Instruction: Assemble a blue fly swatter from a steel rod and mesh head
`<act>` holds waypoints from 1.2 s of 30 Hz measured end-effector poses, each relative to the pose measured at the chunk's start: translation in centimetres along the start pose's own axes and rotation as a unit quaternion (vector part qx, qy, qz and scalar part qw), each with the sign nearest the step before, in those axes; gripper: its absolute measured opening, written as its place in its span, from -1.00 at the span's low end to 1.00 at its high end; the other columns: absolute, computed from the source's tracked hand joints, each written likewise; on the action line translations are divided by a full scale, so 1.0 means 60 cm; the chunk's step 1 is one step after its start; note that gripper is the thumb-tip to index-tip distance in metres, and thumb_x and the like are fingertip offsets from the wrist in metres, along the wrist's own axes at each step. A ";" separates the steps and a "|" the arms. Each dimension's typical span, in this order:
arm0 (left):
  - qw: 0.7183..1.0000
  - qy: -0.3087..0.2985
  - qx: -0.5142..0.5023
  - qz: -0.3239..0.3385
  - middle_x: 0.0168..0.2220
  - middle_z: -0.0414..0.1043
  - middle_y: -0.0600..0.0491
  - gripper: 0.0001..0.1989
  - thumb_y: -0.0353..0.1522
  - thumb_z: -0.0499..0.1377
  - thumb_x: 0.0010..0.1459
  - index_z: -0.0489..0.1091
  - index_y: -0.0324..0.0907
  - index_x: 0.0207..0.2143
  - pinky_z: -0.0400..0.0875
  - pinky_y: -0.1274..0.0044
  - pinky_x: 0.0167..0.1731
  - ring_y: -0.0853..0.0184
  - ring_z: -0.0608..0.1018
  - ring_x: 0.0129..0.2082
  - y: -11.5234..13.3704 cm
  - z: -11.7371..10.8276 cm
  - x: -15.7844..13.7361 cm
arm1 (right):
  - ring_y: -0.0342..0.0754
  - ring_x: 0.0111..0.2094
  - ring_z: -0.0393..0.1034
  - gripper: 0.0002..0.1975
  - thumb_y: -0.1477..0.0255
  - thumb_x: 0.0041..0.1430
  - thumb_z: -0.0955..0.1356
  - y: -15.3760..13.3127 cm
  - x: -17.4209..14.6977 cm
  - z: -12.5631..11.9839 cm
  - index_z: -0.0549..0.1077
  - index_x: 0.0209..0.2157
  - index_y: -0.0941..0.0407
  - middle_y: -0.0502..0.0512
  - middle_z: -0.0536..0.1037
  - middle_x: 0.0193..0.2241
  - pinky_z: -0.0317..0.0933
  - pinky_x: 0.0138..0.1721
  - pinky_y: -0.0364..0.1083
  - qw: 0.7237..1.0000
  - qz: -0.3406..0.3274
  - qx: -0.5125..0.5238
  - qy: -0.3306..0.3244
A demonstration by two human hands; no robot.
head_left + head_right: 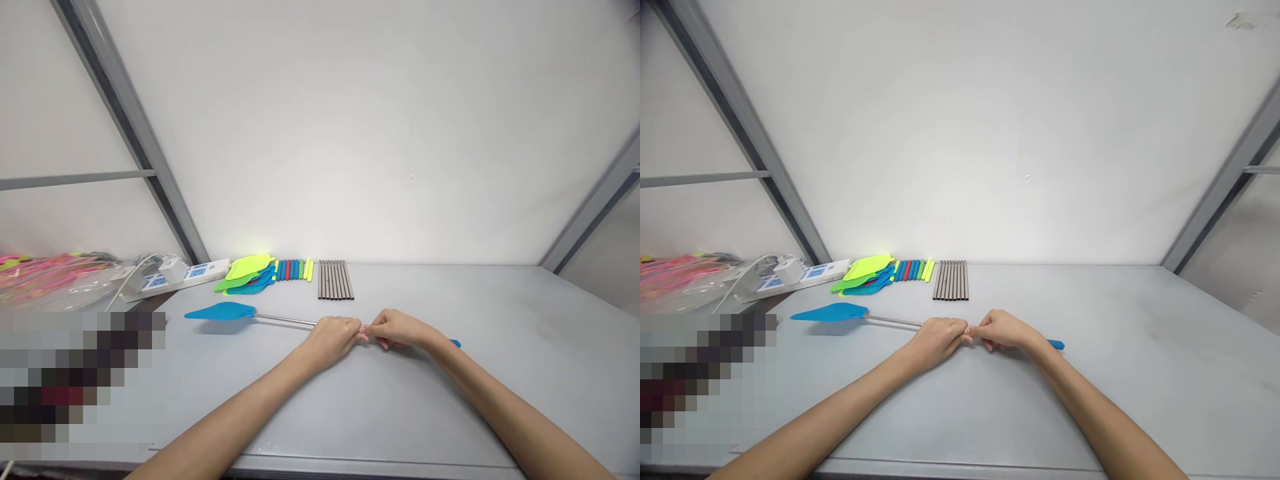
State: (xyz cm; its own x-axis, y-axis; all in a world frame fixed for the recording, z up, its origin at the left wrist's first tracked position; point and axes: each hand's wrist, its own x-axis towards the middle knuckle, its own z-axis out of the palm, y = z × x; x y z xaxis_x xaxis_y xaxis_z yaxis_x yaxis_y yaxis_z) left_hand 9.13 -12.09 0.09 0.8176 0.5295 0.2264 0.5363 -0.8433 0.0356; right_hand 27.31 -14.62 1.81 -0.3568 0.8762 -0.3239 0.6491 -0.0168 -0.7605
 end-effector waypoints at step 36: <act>0.997 0.056 -0.005 -0.059 -0.56 0.32 0.09 -0.60 -0.14 -0.17 0.13 0.29 -0.19 -0.51 -0.01 0.58 -0.56 0.41 0.33 -0.54 -0.017 -0.024 -0.015 | -0.31 -0.76 -0.09 -0.56 0.08 -0.02 0.21 0.010 -0.002 -0.012 0.31 -0.61 0.20 -0.14 0.05 -0.78 -0.15 -0.78 -0.26 0.988 -0.030 0.132 -0.075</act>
State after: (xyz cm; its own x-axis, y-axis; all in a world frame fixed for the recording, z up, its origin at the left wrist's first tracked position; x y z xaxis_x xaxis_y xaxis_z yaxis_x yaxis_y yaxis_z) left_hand 7.54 -11.85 1.27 0.7198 0.6123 0.3269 0.6253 -0.7765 0.0778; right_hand 28.21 -14.38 1.80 -0.4983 0.7985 -0.3379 0.4320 -0.1092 -0.8952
